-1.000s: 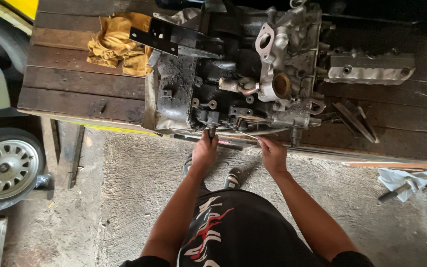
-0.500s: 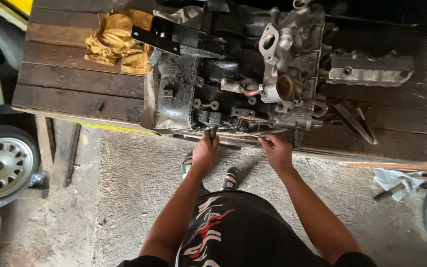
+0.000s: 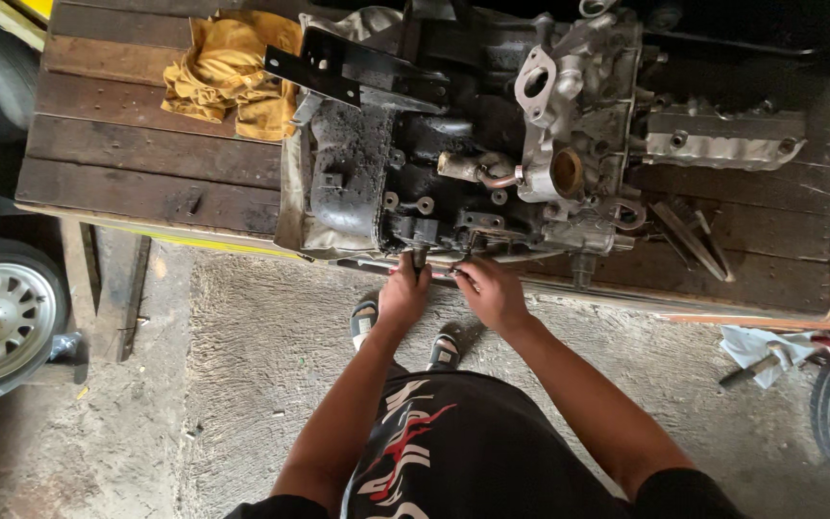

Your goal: The person uses a wrench to tighten bolts on a disassembled engine block resting on a wooden workbench. The hands repeatedly turn the wrench on fasteners near the engine's lower section while maintaining a steady grip.

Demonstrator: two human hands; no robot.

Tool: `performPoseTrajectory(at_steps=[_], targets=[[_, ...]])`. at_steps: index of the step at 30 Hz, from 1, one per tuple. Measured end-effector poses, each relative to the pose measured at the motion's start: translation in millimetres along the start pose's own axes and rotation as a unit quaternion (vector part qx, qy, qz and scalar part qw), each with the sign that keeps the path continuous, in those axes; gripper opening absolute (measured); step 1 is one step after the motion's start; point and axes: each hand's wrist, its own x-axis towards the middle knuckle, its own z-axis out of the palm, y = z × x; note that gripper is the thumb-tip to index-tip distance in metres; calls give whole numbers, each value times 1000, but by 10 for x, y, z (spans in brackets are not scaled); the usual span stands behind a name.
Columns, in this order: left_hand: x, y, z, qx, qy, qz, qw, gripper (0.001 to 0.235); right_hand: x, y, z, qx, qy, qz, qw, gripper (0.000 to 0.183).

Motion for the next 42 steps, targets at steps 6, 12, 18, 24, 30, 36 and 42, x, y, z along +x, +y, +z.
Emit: performPoseTrajectory(at_steps=[6,12,18,24,30,36,42], targets=[[13,-73,49,6,8,-8,1000,59,-61,-5,-292,27,-11,38,999,11],[43,-91,61,-9,0,-5,1000,55,-142,112,-265,27,-31,-45,998,10],[-24,32,-36,-12,1,-11,1000,54,-810,578,-48,216,27,228,949,8],[-133,148,-186,-50,-21,-19,998,50,-1230,1030,-221,618,116,420,654,23],[-49,49,-50,-28,32,-7,999,52,-905,636,-89,480,-58,474,736,33],[3,-71,55,-26,47,10,998,54,-774,842,314,258,-79,384,883,28],[46,-106,96,-17,46,3,999,53,-841,1101,582,183,-59,309,931,32]])
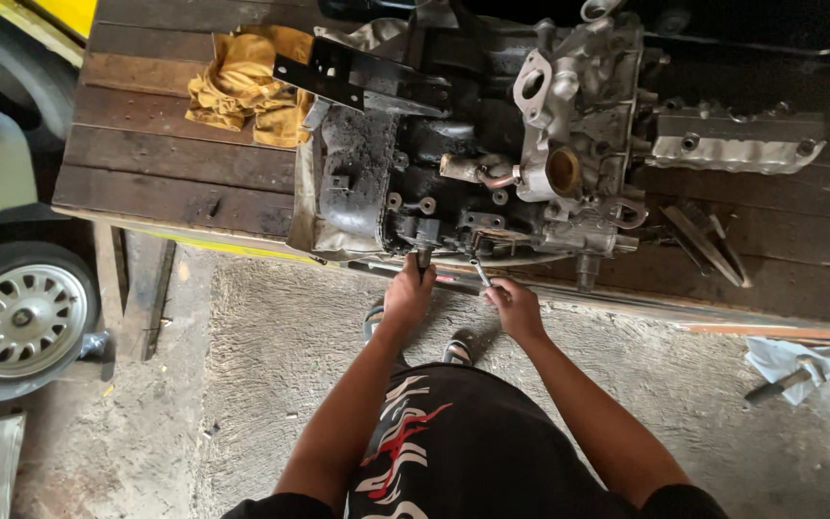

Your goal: The person uses a wrench to tighten bolts on a disassembled engine block resting on a wooden workbench. The hands repeatedly turn the wrench on fasteners near the engine's lower section while maintaining a steady grip.

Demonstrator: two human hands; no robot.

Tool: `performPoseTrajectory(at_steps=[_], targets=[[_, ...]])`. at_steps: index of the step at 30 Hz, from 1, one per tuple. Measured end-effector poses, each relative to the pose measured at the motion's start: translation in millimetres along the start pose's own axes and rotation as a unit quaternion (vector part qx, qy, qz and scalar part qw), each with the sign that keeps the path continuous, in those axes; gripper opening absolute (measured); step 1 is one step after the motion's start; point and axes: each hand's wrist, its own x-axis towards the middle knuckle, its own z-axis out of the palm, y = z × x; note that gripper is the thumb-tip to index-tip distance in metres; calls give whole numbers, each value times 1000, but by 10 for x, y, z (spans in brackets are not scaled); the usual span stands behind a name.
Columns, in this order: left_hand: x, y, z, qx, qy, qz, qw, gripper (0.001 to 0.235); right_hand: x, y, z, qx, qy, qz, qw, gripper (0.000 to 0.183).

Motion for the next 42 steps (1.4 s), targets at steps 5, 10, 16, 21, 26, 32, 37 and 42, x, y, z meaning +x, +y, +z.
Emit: performPoseTrajectory(at_steps=[5,10,16,21,26,32,37,42], targets=[[-17,45,-33,0,-12,3,1000,50,65,-78,10,-66,29,49,996,35],[-39,175,-143,-16,-71,-61,995,50,99,-221,-4,-76,42,66,994,37],[-68,161,-146,2,-36,-15,999,51,159,-87,48,-30,39,24,998,38],[-103,166,-162,-19,-31,-16,999,51,139,-35,-35,-81,62,-18,995,33],[-47,125,-108,-2,-38,-29,999,54,137,-261,-127,-223,55,13,973,36],[-47,114,-90,-14,-33,-22,999,53,91,-422,-205,-296,68,-19,953,35],[-75,206,-155,-22,-39,-22,999,52,82,-628,-498,-315,145,-128,929,39],[-69,255,-199,-11,-79,-51,996,53,-42,-1019,-607,-283,174,-172,927,23]])
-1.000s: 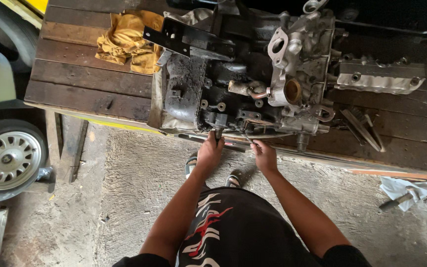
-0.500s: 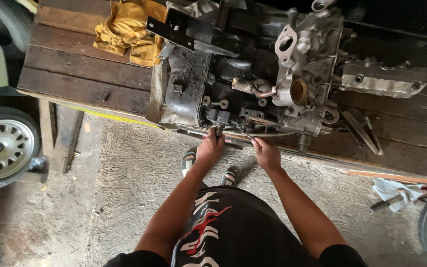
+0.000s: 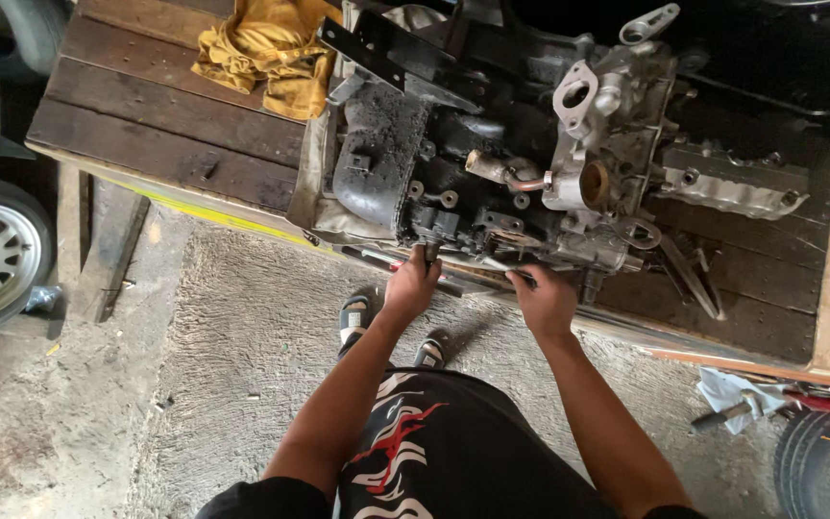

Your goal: The person uses a wrench to tighten bolts on a disassembled engine block resting on a wooden workbench. The hands repeatedly turn the wrench on fasteners near the engine's lower section while maintaining a steady grip.

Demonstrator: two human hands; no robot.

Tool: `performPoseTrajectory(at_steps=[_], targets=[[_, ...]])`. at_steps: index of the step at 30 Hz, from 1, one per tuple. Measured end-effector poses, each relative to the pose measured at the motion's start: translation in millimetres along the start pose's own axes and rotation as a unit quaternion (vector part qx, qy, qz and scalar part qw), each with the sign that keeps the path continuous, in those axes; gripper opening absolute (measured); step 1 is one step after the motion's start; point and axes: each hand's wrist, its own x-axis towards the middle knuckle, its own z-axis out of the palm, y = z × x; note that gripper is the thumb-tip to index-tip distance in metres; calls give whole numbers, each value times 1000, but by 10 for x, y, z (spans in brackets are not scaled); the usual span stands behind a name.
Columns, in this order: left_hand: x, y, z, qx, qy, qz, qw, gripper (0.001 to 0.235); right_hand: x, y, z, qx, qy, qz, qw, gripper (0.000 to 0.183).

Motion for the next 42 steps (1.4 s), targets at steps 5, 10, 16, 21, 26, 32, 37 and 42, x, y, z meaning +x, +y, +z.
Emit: performPoseTrajectory(at_steps=[5,10,16,21,26,32,37,42], targets=[[-11,-62,49,-15,44,46,998,49,273,-199,-256,106,39,-40,993,13],[7,-75,53,-21,50,50,997,51,216,-35,-233,261,-34,36,964,12],[0,-56,32,-11,38,36,999,56,-216,189,-45,534,-144,366,748,28],[-13,-25,6,-4,42,16,999,61,-632,127,340,639,-238,465,565,26],[37,-79,36,12,37,23,999,63,-786,102,672,667,-275,394,569,14],[7,-90,10,7,37,32,999,61,-763,79,790,514,-236,283,774,20],[34,-118,38,-2,53,40,998,51,-676,217,760,296,-168,247,907,30],[49,-127,46,-8,50,42,998,48,-664,283,809,299,-57,187,934,28]])
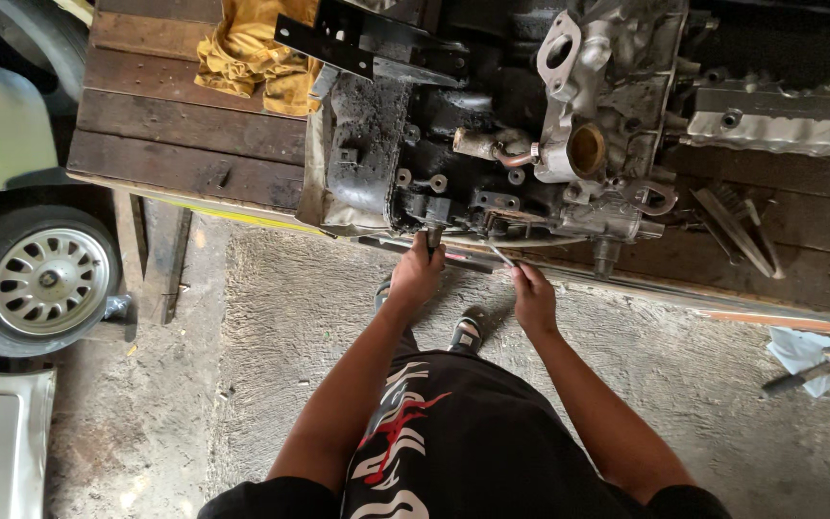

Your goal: The person uses a wrench to tighten bolts on a disassembled engine block resting on a wooden workbench. The hands repeatedly turn the wrench on fasteners near the engine's lower section while maintaining a steady grip.

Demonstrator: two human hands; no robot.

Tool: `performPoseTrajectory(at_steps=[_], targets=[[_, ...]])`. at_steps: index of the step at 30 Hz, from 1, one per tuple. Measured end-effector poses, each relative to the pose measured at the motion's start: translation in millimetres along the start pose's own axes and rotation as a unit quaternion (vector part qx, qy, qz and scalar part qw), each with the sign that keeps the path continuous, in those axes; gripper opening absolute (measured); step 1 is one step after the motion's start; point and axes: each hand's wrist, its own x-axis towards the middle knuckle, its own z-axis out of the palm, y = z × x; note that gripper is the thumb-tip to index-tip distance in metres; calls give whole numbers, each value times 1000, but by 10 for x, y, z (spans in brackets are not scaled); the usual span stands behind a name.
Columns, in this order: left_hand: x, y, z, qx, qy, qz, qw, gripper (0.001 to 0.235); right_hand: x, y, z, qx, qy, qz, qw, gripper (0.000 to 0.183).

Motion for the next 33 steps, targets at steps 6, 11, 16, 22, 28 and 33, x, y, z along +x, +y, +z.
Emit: performPoseTrajectory(at_steps=[6,11,16,22,28,33], targets=[[33,54,-37,15,-60,-57,996,49,69,50,-2,-6,-7,40,999,28],[11,22,-19,19,-20,-9,1000,50,210,234,66,-37,16,-29,999,27],[48,56,-19,10,-71,-67,995,53,247,-84,-159,-227,67,-140,961,26],[33,-4,7,27,-23,-17,999,54,245,-749,-421,-198,58,-232,951,13],[31,-21,37,14,-14,-16,1000,54,317,-1145,-265,-119,17,-318,940,9],[52,-70,77,17,-9,-5,1000,52,179,-1313,-204,-153,-24,-334,930,11]])
